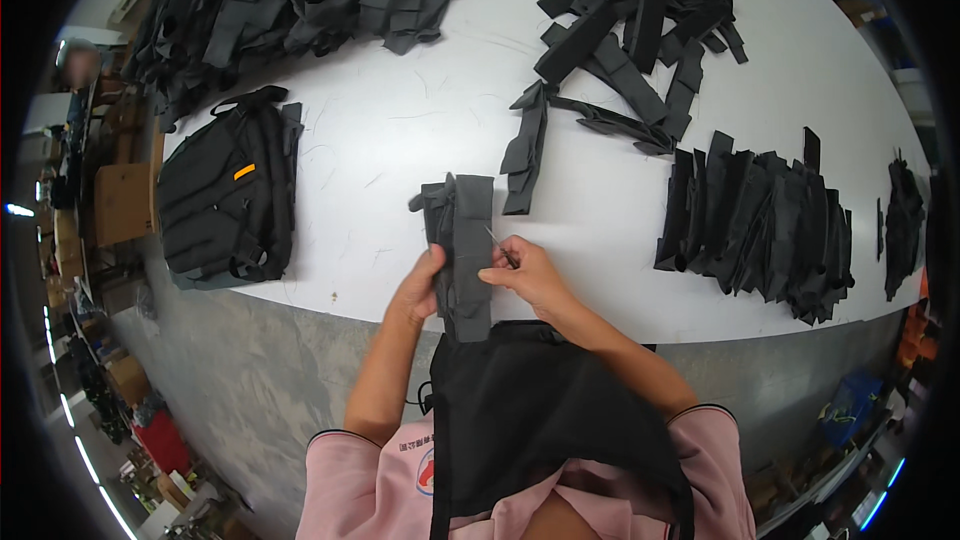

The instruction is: Sorting and organizing small black fabric components for backpack manufacturing on a factory work table.

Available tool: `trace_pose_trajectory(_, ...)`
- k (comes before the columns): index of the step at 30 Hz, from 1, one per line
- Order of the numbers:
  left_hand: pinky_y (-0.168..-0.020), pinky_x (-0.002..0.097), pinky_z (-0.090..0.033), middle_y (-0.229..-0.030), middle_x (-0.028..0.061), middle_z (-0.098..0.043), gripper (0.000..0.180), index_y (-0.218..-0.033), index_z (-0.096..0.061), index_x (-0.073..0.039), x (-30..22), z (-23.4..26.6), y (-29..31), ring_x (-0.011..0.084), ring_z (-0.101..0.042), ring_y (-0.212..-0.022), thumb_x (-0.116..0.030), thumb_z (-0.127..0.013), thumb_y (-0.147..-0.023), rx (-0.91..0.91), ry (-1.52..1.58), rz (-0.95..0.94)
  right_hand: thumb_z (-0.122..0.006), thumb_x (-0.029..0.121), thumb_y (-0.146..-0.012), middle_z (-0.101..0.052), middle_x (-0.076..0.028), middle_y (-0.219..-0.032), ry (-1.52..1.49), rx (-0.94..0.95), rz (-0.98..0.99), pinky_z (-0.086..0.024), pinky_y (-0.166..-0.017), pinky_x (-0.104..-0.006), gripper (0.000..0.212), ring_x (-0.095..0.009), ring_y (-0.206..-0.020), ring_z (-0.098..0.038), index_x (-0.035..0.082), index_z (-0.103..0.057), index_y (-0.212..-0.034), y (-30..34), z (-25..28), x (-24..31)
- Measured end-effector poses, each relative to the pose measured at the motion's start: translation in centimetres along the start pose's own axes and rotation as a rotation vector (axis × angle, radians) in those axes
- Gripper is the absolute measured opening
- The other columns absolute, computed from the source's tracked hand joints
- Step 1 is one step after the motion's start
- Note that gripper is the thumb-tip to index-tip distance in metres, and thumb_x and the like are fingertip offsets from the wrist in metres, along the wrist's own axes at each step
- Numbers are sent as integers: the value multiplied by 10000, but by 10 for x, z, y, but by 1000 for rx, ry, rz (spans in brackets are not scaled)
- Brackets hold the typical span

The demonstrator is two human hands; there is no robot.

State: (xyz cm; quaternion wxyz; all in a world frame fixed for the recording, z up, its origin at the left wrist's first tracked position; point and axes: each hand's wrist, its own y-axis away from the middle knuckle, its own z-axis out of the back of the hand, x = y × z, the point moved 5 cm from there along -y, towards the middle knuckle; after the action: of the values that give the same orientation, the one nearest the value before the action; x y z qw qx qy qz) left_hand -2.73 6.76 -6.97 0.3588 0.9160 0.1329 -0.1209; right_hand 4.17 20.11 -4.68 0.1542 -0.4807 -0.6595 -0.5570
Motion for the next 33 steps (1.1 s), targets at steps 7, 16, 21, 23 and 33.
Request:
trace_pose_trajectory(7,-736,353,-548,-979,167,-622,398,-1112,-524,65,-6,-23,4,242,-636,-859,-111,-630,-771,-147,-105,3,-709,179,-736,-606,-64,-787,296,-112,141,-449,-646,-298,364,-169,-747,-587,30,-504,-998,5,24,-21)
trace_pose_trajectory(16,-804,372,-509,-936,192,-620,401,-1115,-520,72,-4,2,15,274,-620,-846,-148,-607,-791,-234,49,-146,-667,130,-736,-527,-44,-821,1255,-289,773,-400,-550,-360,254,-243,-639,-544,103,-555,-962,18,-9,112)
trace_pose_trajectory(21,-741,366,-536,-967,135,-616,347,-1078,-541,52,-8,-12,20,248,-628,-832,-100,-616,-775,-198,125,-172,-645,67,-698,-505,-42,-779,1473,-120,874,-372,-534,-337,163,-208,-611,-546,90,-561,-836,-18,-20,104)
trace_pose_trajectory(23,-740,358,-536,-983,136,-610,372,-1092,-523,50,-12,-18,23,247,-628,-838,-101,-623,-767,-190,38,-201,-640,60,-689,-508,-40,-778,1487,-82,883,-373,-533,-330,152,-203,-615,-553,88,-562,-817,-25,-25,100)
trace_pose_trajectory(33,-764,364,-512,-933,160,-589,425,-1089,-507,58,-16,-11,34,265,-604,-840,-158,-639,-748,-201,-11,-292,-658,103,-720,-518,-32,-804,1201,-99,571,-434,-605,-366,149,-242,-680,-579,85,-561,-831,-34,-18,83)
